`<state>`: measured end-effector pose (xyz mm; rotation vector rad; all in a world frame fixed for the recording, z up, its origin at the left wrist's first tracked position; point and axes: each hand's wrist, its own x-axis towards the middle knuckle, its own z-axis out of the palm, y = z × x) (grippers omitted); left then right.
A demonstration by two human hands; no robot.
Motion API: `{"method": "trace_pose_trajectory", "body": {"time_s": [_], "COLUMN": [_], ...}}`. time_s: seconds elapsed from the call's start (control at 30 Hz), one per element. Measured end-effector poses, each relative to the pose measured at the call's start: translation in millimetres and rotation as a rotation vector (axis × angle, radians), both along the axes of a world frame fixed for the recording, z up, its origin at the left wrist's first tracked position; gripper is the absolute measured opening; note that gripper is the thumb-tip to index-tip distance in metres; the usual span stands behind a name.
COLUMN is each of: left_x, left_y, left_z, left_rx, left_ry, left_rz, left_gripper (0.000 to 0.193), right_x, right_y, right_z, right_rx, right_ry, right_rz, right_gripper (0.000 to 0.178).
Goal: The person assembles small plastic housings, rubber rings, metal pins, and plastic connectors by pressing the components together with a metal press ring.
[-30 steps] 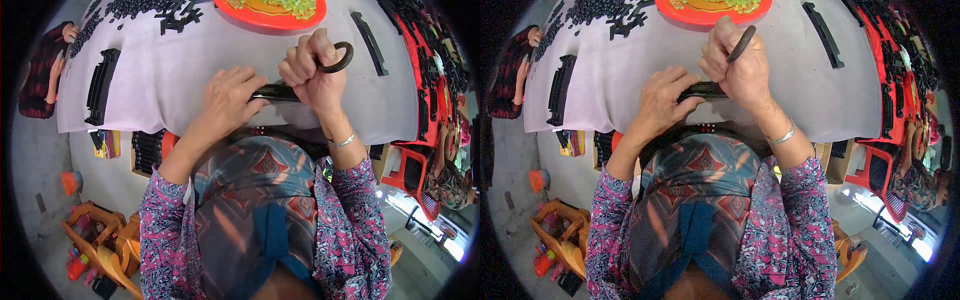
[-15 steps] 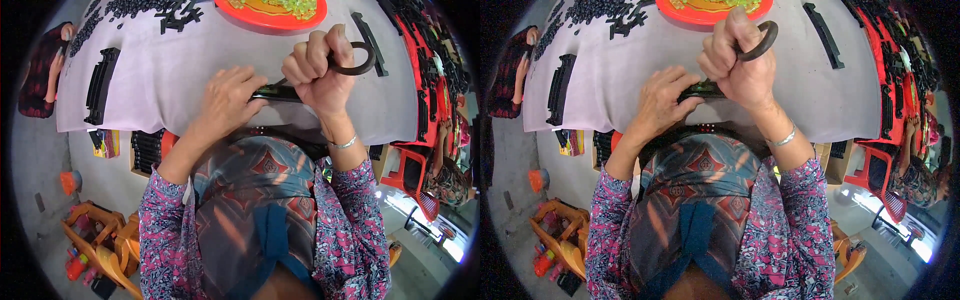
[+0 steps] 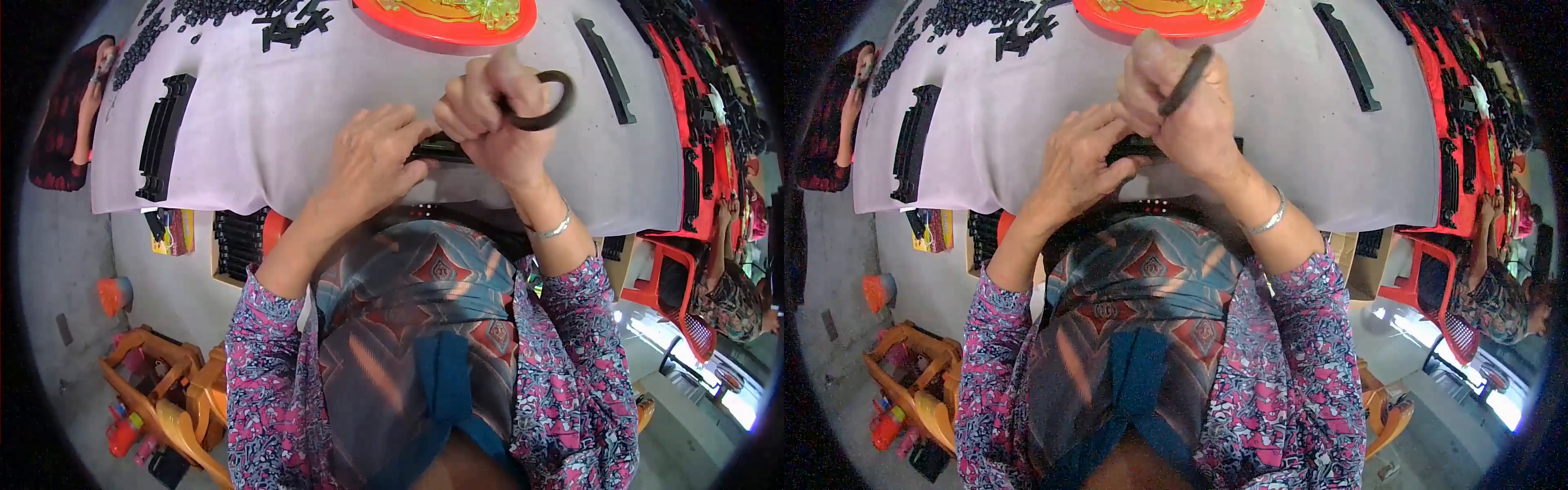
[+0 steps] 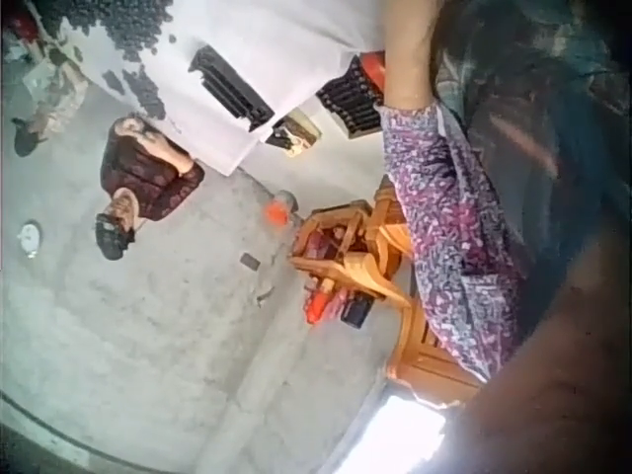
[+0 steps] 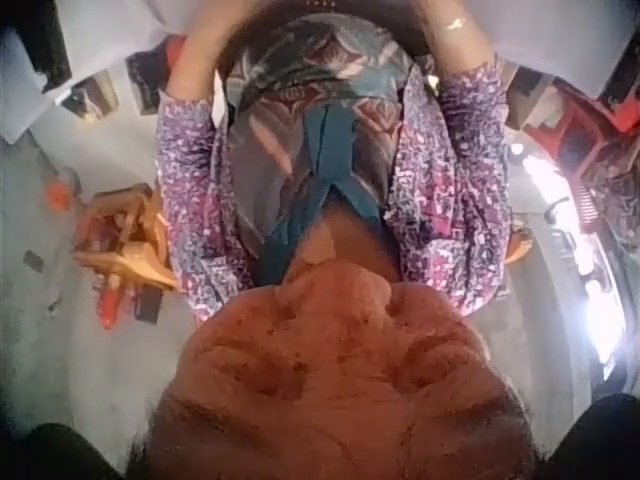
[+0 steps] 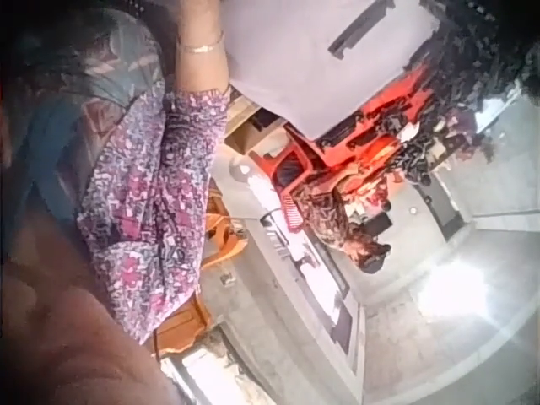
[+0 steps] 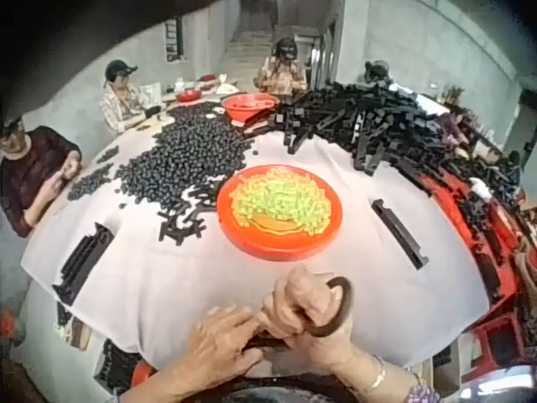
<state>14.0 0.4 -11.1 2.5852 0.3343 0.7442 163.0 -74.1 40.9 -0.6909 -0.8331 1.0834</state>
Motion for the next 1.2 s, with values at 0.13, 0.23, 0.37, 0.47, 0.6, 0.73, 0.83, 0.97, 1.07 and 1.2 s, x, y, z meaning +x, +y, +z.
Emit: {"method": "trace_pose_trajectory", "body": {"time_s": [0.13, 0.23, 0.37, 0.47, 0.6, 0.73, 0.83, 0.97, 1.07, 1.2], "left_x": [1, 0, 0, 0, 1, 1, -1, 1, -1, 0], "left_y": [1, 1, 1, 1, 1, 2, -1, 0, -1, -1], "left_z": [-2, -2, -2, 4, -5, -4, 3, 2, 3, 3], "left_rx": [0.002, -0.018, -0.017, -0.040, -0.037, -0.007, -0.017, -0.037, -0.044, -0.019], "left_ry": [0.035, 0.038, 0.017, 0.029, 0.027, 0.003, 0.016, 0.012, 0.022, 0.013], "left_rz": [0.005, -0.001, -0.004, -0.010, 0.007, 0.010, 0.024, 0.021, 0.029, 0.016], "left_gripper": [0.035, 0.035, 0.035, 0.037, 0.036, 0.036, 0.037, 0.035, 0.034, 0.035], "right_x": [3, 3, -3, -2, -3, 1, 21, 54, 63, 92], "right_y": [3, 4, 4, 6, 6, 3, 1, -11, -6, -8], "right_z": [-11, -9, -4, -10, -12, -3, 12, 36, 35, 5], "right_rx": [0.113, 0.053, 0.004, 0.047, 0.027, -0.023, 0.122, 0.141, -0.161, -0.461], "right_ry": [0.017, 0.050, 0.028, 0.016, -0.096, 0.050, 0.191, -0.046, -0.348, -1.126], "right_rz": [0.049, 0.070, 0.023, 0.041, -0.016, 0.011, 0.068, -0.104, -0.399, -0.489], "right_gripper": [0.042, 0.040, 0.055, 0.054, 0.053, 0.053, 0.052, 0.046, 0.042, 0.041]}}
